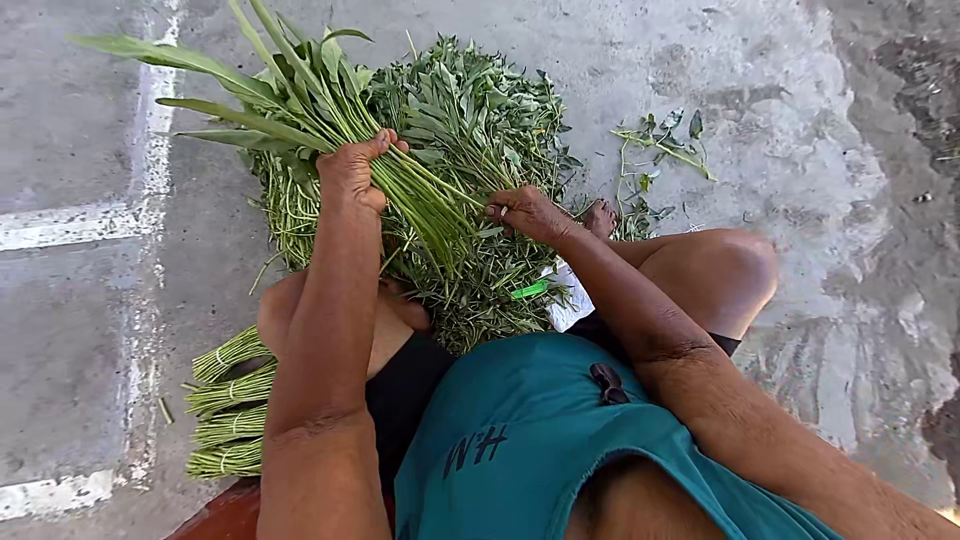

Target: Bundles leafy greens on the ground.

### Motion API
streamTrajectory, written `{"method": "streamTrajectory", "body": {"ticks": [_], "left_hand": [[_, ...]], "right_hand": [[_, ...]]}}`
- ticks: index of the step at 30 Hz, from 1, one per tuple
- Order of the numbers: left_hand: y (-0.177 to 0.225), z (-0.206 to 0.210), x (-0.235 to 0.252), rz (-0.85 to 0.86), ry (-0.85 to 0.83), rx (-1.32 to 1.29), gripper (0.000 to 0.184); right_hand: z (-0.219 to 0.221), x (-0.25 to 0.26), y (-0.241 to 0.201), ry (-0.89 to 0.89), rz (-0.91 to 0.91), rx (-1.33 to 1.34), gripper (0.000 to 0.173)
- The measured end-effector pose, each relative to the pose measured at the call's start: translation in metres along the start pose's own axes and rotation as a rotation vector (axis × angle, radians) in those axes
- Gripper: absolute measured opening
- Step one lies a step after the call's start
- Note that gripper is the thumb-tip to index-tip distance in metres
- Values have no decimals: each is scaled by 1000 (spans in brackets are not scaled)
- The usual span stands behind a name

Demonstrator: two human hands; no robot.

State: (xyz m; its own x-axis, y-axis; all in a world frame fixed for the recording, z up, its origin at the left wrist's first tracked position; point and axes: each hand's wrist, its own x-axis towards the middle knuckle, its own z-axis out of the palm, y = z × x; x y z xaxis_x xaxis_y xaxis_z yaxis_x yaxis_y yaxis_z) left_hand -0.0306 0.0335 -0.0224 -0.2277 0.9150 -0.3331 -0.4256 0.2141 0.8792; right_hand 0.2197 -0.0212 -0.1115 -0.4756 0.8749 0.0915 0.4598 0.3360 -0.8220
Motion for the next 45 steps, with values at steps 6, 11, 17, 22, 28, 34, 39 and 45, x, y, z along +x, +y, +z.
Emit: {"method": "streamTrajectory", "body": {"ticks": [6, 11, 17, 22, 28, 34, 39, 45], "left_hand": [[18, 1, -4, 66, 55, -18, 33], [36, 3, -13, 109, 59, 9, 32], [39, 23, -30, 117, 2, 74, 36], [48, 28, -41, 124, -47, 82, 30], [57, 27, -45, 117, -108, 116, 27], [52, 39, -56, 71, -167, 112, 22], [50, 42, -59, 64, -163, 126, 19], [47, 42, -53, 85, -133, 111, 25]], "right_hand": [[3, -29, 24, 47, -46, -363, 24], [-7, -23, 10, 160, 74, -209, 40], [7, -14, -28, 195, -248, -174, 45], [19, -20, -20, 168, -182, -261, 15], [-5, -20, -9, 275, 43, 217, 41], [8, -13, -18, 213, -70, 557, 28], [8, -12, -15, 178, -47, 481, 12], [11, -21, 15, 125, 98, 399, 15]]}}
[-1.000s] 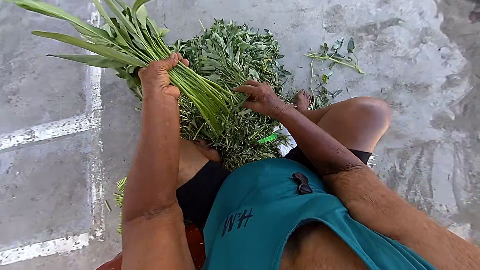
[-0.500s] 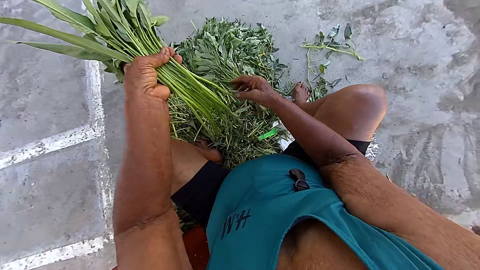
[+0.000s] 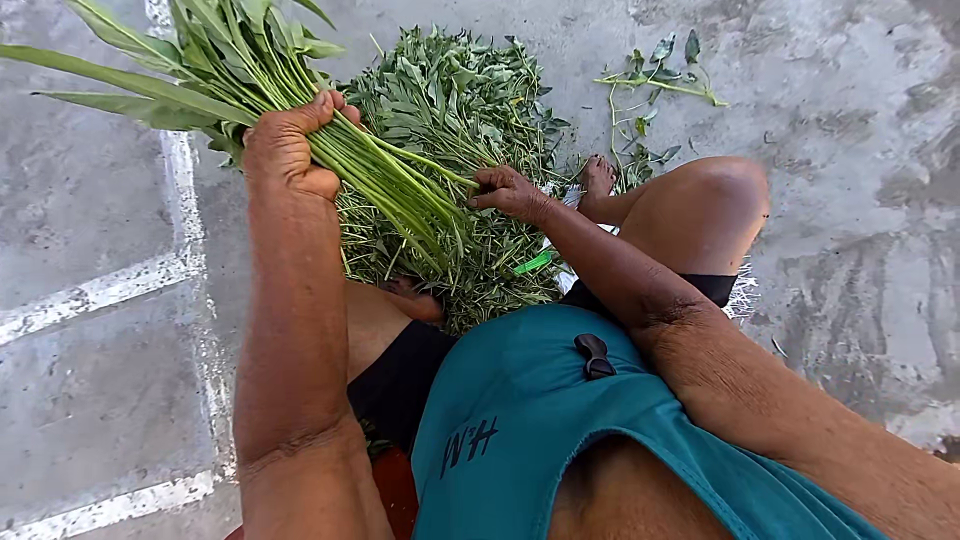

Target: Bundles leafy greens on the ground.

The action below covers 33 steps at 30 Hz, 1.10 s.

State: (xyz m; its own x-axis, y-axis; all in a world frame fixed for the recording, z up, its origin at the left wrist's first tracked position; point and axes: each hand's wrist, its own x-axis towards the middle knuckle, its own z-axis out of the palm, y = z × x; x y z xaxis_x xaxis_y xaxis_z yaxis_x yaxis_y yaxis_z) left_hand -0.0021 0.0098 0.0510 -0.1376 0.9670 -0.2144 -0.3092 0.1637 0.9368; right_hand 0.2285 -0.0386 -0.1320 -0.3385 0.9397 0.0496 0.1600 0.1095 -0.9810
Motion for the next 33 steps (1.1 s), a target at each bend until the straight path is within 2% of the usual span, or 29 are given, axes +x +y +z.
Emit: {"method": "streamTrajectory", "body": {"ticks": [3, 4, 6, 7, 10, 12, 13, 15, 17, 20, 22, 24, 27, 30, 33], "left_hand": [[1, -3, 1, 4, 11, -37, 24], [1, -3, 2, 3, 11, -39, 24], [2, -1, 1, -4, 15, -32, 24], [2, -2, 1, -2, 20, -32, 24], [5, -5, 1, 16, 41, -50, 24], [6, -8, 1, 29, 56, -57, 25], [6, -9, 0, 36, 65, -52, 27], [2, -11, 1, 44, 71, -38, 28], [-5, -9, 1, 40, 82, -31, 29], [-13, -2, -1, 25, 88, -55, 30], [-12, 0, -2, 17, 74, -56, 29], [-11, -2, -2, 18, 61, -49, 30], [-12, -8, -1, 24, 61, -28, 32], [-16, -9, -2, 23, 51, -3, 32], [-22, -12, -2, 12, 81, -4, 33]], "right_hand": [[4, -1, -6, -87, 16, 283, 42], [6, -1, -8, -85, -1, 301, 36], [9, -2, -9, -40, -46, 206, 12], [8, -3, -7, -53, -53, 142, 9], [5, -6, 0, -75, 14, 2, 12], [-1, -5, 0, 55, 73, -32, 17], [-6, -3, 0, 140, 81, -21, 26], [-13, 2, -5, 245, -6, -19, 36], [-9, 2, -25, 227, -123, -52, 30], [10, -1, -48, 77, -222, -336, 33], [19, -3, -46, 28, -236, -487, 19], [16, -5, -39, 8, -242, -444, 13], [1, -11, -36, -66, -211, -334, 17], [-13, -15, -33, -93, -109, -245, 19], [-26, -15, -10, -94, 34, -42, 19]]}}
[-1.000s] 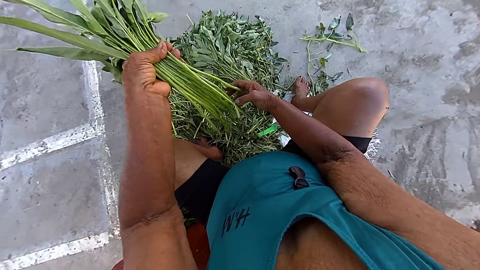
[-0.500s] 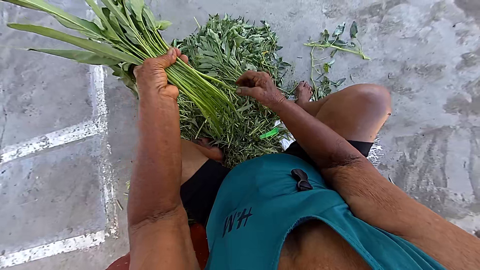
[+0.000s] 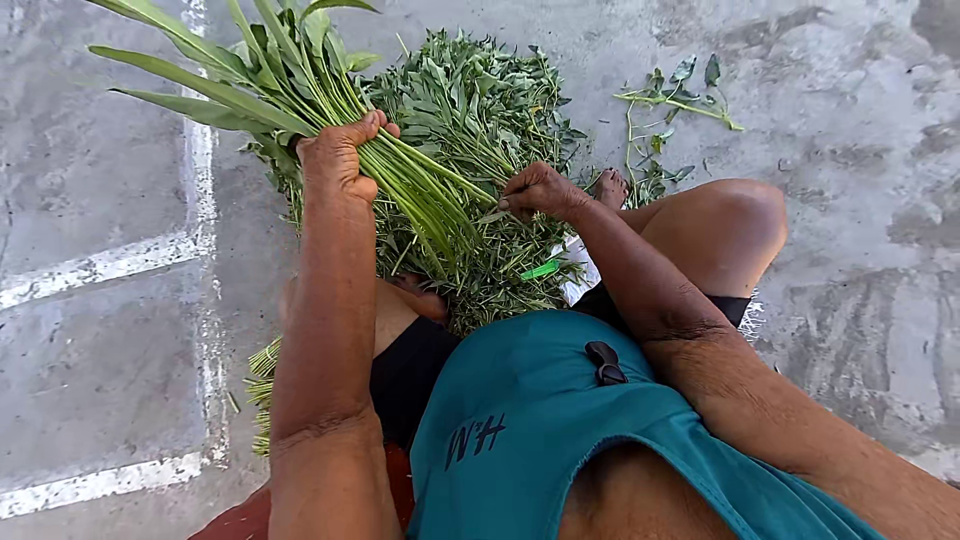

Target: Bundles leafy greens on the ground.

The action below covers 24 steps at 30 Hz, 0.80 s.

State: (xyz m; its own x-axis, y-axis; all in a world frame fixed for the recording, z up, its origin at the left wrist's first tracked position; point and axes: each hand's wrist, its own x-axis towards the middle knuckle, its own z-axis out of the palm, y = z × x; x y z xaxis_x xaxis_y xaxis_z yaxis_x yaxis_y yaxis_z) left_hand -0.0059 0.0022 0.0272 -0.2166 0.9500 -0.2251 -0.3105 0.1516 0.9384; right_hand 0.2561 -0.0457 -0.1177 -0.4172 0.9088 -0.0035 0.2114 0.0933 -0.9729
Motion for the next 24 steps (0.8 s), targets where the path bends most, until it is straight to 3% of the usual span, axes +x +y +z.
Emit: {"method": "streamTrajectory", "body": {"ticks": [2, 4, 5, 10, 13, 15, 22, 24], "left_hand": [[2, -4, 3, 4, 35, -48, 32], [5, -7, 4, 18, 70, -97, 32], [4, -8, 4, 21, 91, -113, 32], [-17, 4, 1, 7, 151, -188, 28], [-30, 19, -6, -36, 146, -292, 20], [-34, 25, -13, -87, 152, -382, 15], [-38, 30, -31, -142, 143, -626, 14], [-39, 31, -31, -128, 142, -658, 13]], "right_hand": [[-9, -3, 16, 116, 121, 51, 18], [-16, -1, 14, 292, 202, -111, 16], [-17, 2, 5, 348, 182, -204, 23], [35, 21, -66, 438, -164, -590, 93], [80, 36, -67, 409, -228, -766, 123], [87, 48, -47, 457, -205, -773, 120], [52, 55, -25, 546, -324, -741, 67], [43, 54, -31, 514, -322, -785, 66]]}}
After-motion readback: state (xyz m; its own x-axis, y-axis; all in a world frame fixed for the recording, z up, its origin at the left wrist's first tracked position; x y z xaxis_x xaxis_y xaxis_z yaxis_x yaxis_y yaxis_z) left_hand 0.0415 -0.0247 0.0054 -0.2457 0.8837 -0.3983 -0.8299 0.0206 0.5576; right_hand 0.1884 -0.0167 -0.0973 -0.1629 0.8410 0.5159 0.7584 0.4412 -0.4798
